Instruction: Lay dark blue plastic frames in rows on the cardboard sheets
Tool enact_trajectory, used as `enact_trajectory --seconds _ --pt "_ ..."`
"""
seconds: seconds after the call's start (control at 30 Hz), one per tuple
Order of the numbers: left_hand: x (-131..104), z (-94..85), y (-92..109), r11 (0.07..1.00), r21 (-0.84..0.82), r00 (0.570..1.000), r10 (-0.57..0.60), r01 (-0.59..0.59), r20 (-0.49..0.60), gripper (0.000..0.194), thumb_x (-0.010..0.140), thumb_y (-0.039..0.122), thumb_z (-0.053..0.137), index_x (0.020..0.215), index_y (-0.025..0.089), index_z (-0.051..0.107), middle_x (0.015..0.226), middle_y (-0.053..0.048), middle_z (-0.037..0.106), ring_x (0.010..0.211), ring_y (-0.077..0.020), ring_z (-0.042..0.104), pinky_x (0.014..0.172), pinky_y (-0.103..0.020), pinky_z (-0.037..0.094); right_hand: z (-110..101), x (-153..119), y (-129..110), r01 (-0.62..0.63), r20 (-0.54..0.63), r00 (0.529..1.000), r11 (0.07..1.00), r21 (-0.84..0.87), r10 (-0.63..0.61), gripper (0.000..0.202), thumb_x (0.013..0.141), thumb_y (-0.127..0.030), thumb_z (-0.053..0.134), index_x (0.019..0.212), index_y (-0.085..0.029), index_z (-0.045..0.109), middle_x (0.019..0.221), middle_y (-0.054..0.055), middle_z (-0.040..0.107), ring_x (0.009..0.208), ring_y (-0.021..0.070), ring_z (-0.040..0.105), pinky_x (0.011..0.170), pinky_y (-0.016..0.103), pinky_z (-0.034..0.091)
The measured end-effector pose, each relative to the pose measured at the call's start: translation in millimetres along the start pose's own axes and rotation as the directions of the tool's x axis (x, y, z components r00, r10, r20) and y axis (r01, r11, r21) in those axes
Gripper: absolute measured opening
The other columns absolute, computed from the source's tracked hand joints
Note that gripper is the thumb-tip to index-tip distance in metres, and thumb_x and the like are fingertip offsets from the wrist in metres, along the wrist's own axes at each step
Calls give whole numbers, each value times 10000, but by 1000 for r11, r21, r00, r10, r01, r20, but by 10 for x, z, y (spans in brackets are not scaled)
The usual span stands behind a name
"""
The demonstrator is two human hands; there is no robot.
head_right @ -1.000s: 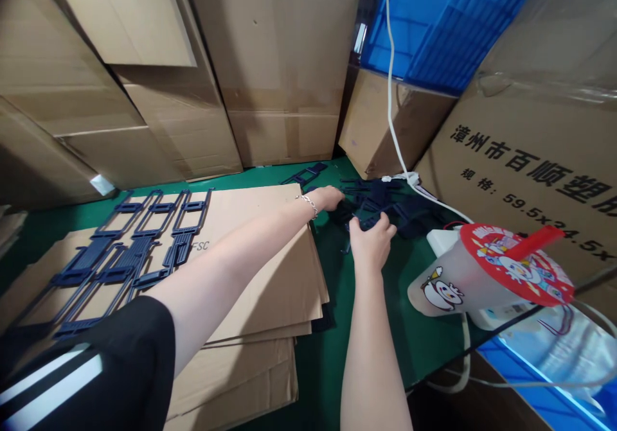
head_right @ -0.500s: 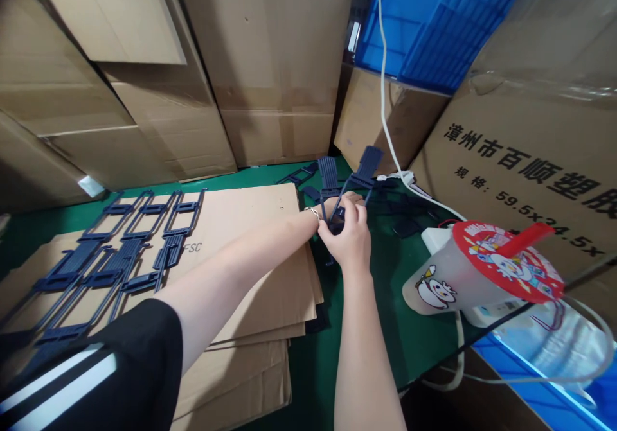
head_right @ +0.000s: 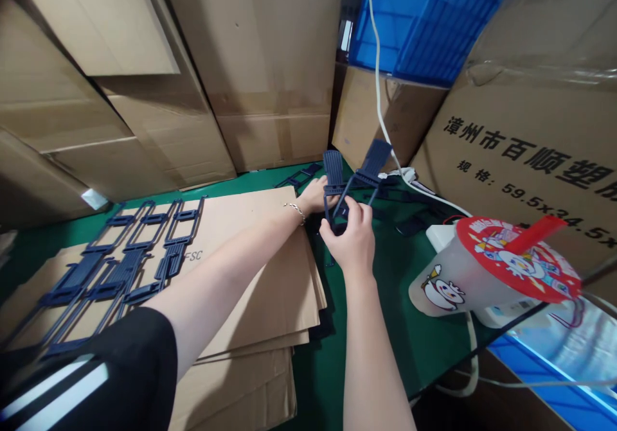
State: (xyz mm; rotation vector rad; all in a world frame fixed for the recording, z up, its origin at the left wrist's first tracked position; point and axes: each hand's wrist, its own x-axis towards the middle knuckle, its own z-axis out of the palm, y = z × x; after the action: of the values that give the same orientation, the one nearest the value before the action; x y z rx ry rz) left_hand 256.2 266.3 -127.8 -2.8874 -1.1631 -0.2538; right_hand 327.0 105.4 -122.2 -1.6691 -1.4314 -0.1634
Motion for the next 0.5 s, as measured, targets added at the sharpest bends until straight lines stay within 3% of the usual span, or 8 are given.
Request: enact_trajectory --seconds 0.13,0.23,0.33,0.5 --pt "-52 -53 -327 953 35 954 -298 299 -39 338 842 188 293 1085 96 510 1232 -149 417 1181 -260 346 960 -448 349 9 -2 10 -17 -101 995 1000 -16 15 524 722 -410 535 1156 -122 471 1071 123 437 977 212 499 791 312 464" --pt "23 -58 -483 888 21 886 -460 460 52 352 862 237 350 1183 126 439 1216 -122 446 1154 -232 397 943 -445 376 14 -4 4 -23 -85 996 1000 -22 21 513 725 -417 528 1149 -135 464 1072 119 429 980 214 495 784 318 466" --pt "94 -45 -549 847 24 838 -529 531 131 386 853 327 438 1196 150 438 1172 -100 482 1125 -221 433 953 -454 372 21 -6 0 -21 -73 997 999 -26 19 505 724 -419 524 1140 -139 464 1072 119 426 981 216 492 777 322 468" --pt "57 -15 -529 819 32 817 -574 573 50 327 868 286 411 1147 125 469 1110 -91 513 1109 -203 438 961 -421 352 27 -11 6 -31 -78 997 999 -28 29 512 721 -416 533 1147 -140 469 1076 112 434 954 203 505 744 301 476"
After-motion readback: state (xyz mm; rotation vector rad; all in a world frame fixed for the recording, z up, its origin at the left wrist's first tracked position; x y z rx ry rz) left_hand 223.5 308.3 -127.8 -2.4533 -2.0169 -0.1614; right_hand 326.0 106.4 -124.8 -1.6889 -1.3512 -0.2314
